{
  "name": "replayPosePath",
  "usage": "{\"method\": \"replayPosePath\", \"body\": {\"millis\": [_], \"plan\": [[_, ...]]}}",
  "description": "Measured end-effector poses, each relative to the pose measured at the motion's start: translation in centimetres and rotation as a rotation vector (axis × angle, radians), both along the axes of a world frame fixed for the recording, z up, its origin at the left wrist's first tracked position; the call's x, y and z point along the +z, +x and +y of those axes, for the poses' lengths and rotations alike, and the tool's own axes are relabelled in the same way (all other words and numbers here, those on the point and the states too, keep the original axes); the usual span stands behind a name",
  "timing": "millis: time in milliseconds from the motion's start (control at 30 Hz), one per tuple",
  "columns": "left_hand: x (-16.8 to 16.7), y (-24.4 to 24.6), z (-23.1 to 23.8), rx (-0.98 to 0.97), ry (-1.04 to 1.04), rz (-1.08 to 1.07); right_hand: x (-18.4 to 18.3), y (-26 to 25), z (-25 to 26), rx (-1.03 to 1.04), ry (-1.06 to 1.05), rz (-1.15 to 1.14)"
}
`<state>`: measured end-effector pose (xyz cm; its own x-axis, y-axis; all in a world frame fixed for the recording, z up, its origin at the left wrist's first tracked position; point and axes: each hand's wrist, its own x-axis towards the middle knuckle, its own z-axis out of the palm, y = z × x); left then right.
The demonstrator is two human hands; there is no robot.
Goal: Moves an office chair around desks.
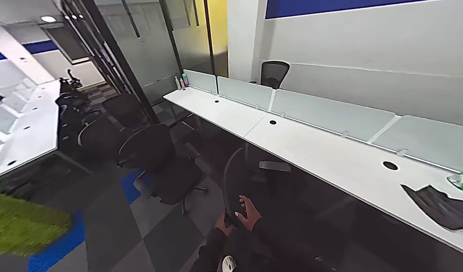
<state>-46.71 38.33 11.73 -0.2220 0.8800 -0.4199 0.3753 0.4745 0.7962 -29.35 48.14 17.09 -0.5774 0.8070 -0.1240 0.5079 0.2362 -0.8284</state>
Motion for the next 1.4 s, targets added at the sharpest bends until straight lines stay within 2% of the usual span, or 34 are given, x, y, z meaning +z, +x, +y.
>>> {"method": "replayPosePath", "body": {"millis": [133,233,367,433,500,533,633,667,733,800,867,933,1033,1400], "plan": [[2.5,0.1,2.4,-0.135,-0.15,0.109,0.7,-0.2,-0.4,-0.074,-0.009,-0.02],[2.4,1.9,2.2,-0.155,-0.259,0.178,0.5,0.9,-1.2,-0.123,-0.027,-0.049],[4.0,5.4,-0.9,-0.295,-0.236,0.01,0.5,2.3,-1.6,-0.165,-0.071,-0.138],[3.1,5.8,-2.5,-0.536,-0.187,-0.075,0.6,2.8,-2.1,-0.17,-0.092,-0.223],[2.0,5.9,-2.4,-0.88,-0.118,-0.067,0.6,3.3,-2.7,-0.105,-0.134,-0.362],[2.8,5.8,-1.7,-1.042,-0.057,-0.045,0.7,3.6,-3.1,-0.062,-0.175,-0.426],[10.1,4.9,2.9,-1.358,-0.201,0.049,0.5,4.5,-5.0,0.004,-0.305,-0.548],[10.9,3.9,4.5,-1.315,-0.153,0.032,0.3,5.1,-5.4,0.015,-0.289,-0.599],[11.3,1.5,7.4,-1.11,0.012,0.021,0.3,6.2,-6.1,0.032,-0.257,-0.71],[10.6,-0.7,10.3,-0.976,0.127,0.263,0.0,7.1,-7.1,0.0,-0.225,-0.773],[10.2,-1.3,12.6,-1.021,-0.033,0.697,-0.8,7.7,-8.6,-0.05,-0.139,-0.776],[7.2,-1.0,14.0,-1.058,-0.27,0.907,-2.0,8.2,-9.8,-0.083,-0.013,-0.75],[4.7,0.1,13.8,-0.993,-0.302,0.97,-2.6,8.4,-10.3,-0.116,0.062,-0.74],[4.3,0.3,12.7,-0.932,-0.274,0.981,-0.2,8.8,-10.3,-0.074,-0.046,-0.717]]}}
